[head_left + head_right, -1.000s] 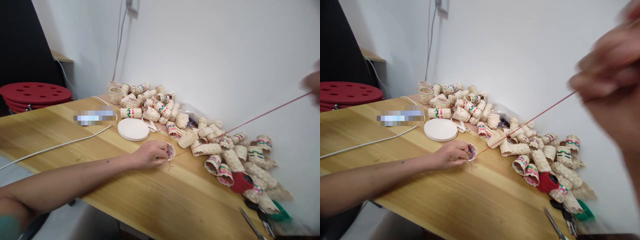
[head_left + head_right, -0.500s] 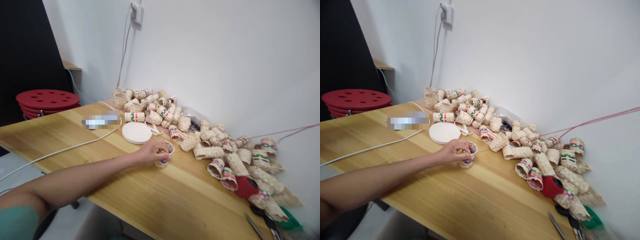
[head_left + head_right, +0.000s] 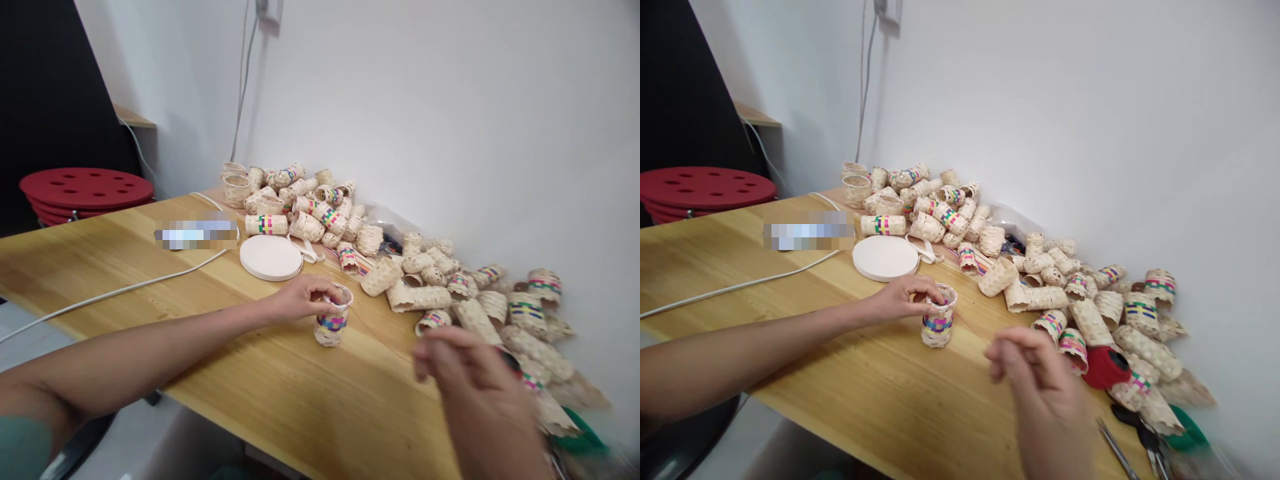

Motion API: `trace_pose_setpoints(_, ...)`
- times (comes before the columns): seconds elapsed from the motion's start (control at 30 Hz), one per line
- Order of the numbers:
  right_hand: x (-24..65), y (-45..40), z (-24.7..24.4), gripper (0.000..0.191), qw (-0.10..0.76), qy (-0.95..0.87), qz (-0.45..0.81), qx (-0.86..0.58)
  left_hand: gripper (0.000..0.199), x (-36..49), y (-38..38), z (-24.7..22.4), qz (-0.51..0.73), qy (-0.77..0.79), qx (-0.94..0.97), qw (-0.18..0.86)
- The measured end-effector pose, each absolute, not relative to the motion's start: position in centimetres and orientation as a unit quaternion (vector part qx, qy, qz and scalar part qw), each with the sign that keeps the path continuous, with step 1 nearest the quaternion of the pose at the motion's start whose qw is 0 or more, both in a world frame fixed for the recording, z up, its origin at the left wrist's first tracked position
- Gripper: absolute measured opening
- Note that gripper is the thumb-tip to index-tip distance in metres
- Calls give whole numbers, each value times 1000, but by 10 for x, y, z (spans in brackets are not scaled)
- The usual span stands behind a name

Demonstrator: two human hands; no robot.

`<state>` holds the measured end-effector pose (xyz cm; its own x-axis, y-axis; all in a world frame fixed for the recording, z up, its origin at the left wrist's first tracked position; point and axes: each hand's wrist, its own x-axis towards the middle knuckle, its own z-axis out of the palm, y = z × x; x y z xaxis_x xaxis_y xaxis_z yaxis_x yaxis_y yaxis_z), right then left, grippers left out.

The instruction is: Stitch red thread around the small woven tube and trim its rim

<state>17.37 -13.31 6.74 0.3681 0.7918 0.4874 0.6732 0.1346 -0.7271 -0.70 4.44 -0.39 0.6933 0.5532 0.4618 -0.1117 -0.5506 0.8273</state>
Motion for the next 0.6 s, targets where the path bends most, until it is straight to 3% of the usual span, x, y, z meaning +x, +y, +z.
trace_pose_setpoints(0.1,169,-110,34,23,475,-599,102,-636,23,-7,45,-5,374,123,806,442)
trace_pose_setpoints(0.2,164,-92,14,21,446,-646,49,-618,20,-6,45,-7,381,109,814,424)
trace_pose_setpoints(0.6,156,-82,4,17,388,-702,-19,-597,15,-6,42,-5,393,109,814,413)
